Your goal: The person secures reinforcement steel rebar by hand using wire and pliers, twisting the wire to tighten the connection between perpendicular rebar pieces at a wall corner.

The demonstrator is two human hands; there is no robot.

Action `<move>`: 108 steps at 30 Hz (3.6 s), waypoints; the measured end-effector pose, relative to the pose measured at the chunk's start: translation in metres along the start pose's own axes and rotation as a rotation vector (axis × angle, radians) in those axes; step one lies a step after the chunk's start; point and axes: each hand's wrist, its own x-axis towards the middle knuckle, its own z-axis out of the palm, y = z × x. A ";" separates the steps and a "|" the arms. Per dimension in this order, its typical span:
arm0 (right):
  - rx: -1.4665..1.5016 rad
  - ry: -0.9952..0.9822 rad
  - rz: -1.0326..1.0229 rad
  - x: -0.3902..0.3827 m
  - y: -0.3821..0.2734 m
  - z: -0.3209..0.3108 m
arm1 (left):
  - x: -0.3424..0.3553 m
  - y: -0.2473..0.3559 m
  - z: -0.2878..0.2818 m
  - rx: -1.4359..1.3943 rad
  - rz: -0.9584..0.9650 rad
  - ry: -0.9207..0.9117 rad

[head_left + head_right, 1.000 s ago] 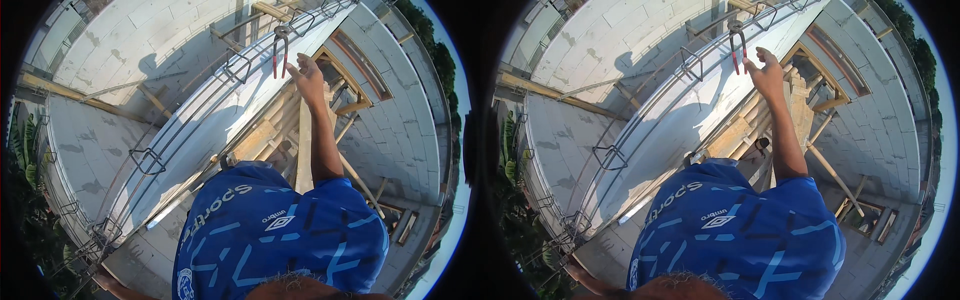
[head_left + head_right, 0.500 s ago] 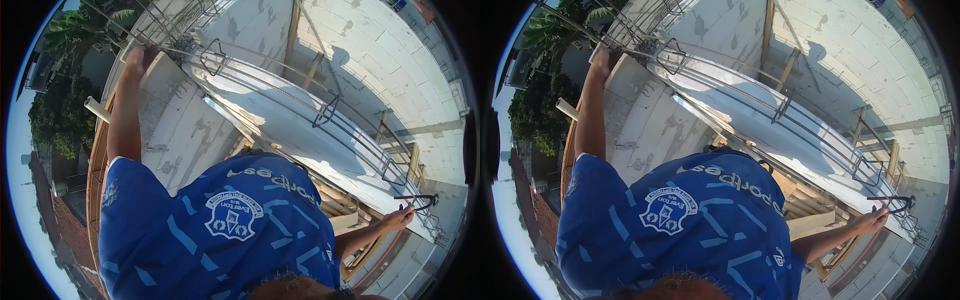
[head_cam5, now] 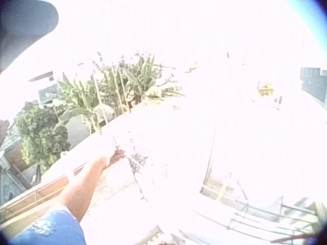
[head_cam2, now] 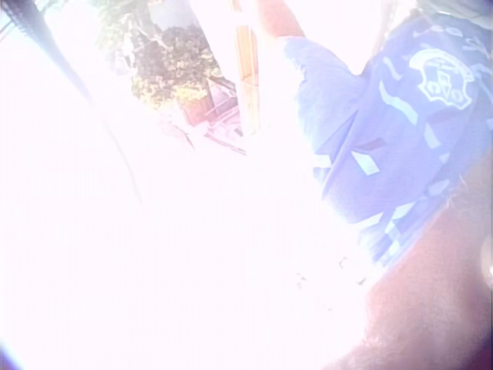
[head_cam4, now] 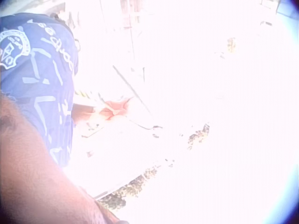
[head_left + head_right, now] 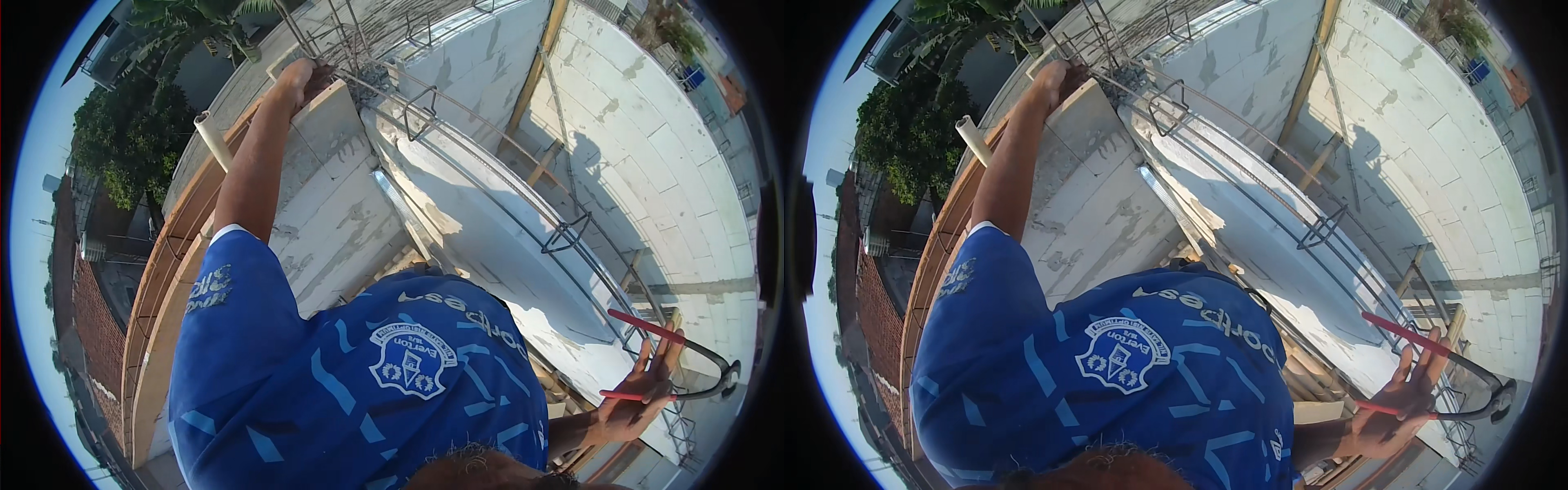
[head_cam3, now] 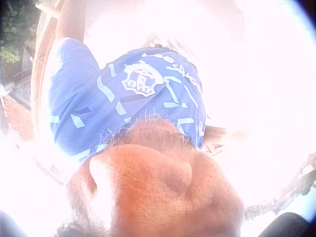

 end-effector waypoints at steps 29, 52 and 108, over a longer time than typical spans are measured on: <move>-1.391 -1.032 0.017 0.181 0.117 0.281 | -0.039 0.015 0.012 0.221 -0.001 -0.040; -1.463 -1.601 0.254 0.230 0.283 0.431 | -0.032 0.016 0.009 0.237 -0.027 -0.037; -1.785 -1.780 -0.507 0.207 0.277 0.462 | -0.054 0.016 0.000 0.227 0.155 -0.004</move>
